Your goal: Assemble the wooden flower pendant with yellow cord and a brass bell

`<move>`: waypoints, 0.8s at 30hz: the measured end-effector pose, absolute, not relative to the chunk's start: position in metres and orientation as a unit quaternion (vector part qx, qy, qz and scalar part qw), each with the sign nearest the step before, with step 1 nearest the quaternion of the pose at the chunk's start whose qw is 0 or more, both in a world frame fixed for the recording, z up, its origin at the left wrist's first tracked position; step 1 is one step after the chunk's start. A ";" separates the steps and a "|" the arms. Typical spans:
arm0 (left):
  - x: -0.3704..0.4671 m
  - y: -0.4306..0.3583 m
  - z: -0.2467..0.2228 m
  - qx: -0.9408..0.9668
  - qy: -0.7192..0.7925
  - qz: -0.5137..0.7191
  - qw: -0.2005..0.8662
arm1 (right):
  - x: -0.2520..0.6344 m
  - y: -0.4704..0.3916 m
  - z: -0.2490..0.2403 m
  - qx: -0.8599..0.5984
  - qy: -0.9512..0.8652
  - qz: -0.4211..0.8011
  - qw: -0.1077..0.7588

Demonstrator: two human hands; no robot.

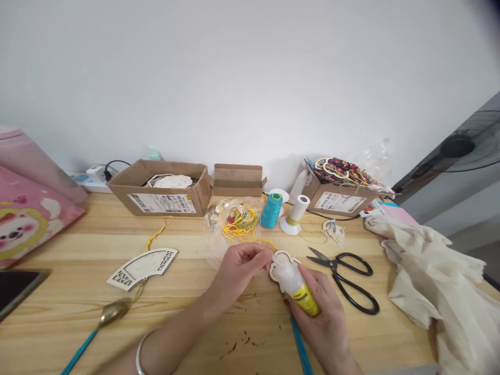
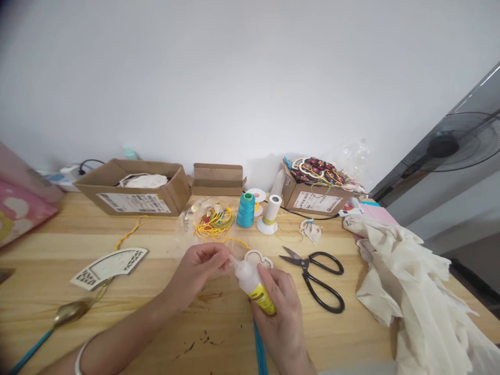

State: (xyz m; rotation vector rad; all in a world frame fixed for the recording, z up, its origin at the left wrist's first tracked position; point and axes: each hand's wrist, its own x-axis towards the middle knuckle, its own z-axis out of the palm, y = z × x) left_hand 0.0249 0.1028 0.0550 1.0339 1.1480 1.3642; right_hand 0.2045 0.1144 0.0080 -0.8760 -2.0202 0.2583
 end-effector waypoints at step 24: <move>0.011 0.113 0.045 0.385 0.497 0.596 0.500 | 0.211 0.114 0.014 -0.410 -0.788 0.142 0.436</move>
